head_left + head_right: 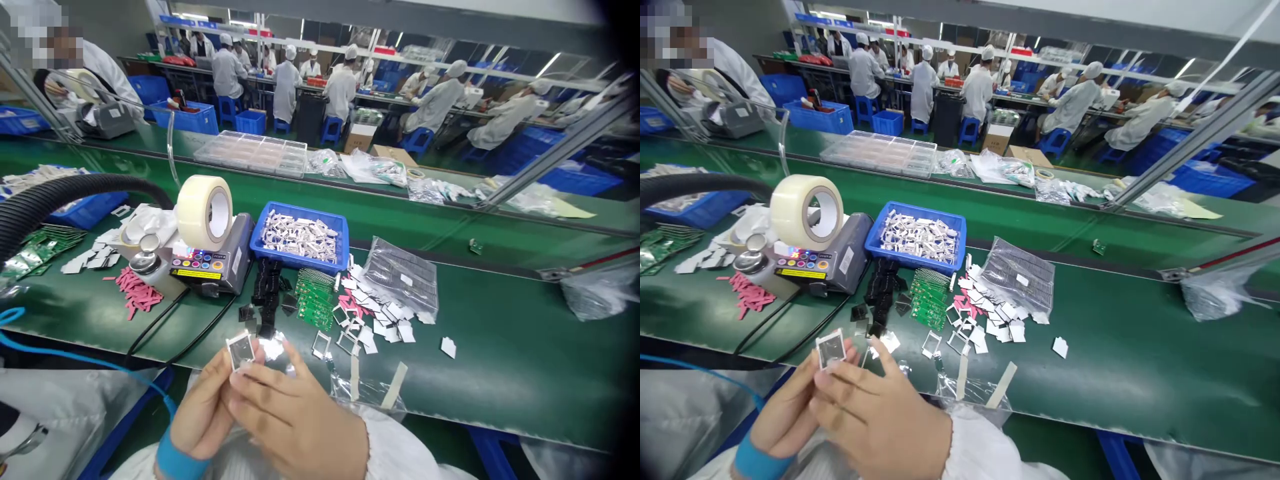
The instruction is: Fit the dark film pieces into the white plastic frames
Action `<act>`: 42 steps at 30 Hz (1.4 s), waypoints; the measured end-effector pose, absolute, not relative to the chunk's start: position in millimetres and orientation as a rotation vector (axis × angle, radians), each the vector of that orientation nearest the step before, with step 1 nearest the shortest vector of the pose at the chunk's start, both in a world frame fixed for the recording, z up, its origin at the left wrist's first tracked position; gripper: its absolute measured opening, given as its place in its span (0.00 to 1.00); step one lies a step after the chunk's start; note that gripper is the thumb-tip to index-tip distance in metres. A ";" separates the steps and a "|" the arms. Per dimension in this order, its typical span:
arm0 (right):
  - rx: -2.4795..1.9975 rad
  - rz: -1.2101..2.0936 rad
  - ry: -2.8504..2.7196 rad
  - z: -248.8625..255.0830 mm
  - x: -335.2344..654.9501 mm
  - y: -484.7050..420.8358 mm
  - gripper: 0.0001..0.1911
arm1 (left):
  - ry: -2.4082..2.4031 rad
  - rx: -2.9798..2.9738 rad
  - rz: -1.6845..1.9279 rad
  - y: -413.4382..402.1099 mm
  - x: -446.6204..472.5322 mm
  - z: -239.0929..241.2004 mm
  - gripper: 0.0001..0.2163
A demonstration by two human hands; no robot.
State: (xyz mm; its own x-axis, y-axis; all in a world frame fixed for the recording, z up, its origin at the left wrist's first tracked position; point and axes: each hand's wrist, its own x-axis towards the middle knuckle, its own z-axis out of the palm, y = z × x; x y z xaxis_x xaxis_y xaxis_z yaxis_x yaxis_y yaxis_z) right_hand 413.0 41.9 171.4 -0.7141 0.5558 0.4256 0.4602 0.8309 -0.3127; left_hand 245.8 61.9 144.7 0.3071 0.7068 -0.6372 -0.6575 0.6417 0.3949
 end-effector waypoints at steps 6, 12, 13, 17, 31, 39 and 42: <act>-1.057 0.583 -1.869 180.0 425.9 49.4 0.16 | 0.698 0.254 0.911 59.4 261.8 158.1 0.12; -0.864 0.796 -1.888 183.3 423.4 61.4 0.15 | 0.685 0.509 0.742 54.0 265.8 162.1 0.11; -0.810 0.763 -1.885 181.2 424.2 59.5 0.14 | 0.680 0.526 0.726 53.2 264.8 161.7 0.10; -0.713 0.493 -1.907 173.5 429.0 47.5 0.09 | 0.587 0.454 0.640 51.3 263.4 158.8 0.20; -2.001 0.171 -2.016 110.2 478.0 89.7 0.11 | 0.703 0.235 0.837 62.8 260.0 133.5 0.11; -2.045 0.286 -2.056 101.9 485.3 102.5 0.06 | 0.679 0.323 0.888 69.1 266.1 129.6 0.14; -1.995 0.413 -2.007 101.2 494.0 104.0 0.06 | 0.683 0.345 0.907 71.7 267.4 126.6 0.15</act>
State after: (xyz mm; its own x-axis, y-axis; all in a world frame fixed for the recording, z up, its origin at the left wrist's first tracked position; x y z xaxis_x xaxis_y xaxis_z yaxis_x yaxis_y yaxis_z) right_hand 494.0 104.0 101.2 -0.0068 1.0000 -0.0025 0.9197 0.0053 -0.3926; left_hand 267.4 71.7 126.6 0.4280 0.8131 -0.3946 -0.6036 0.5821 0.5449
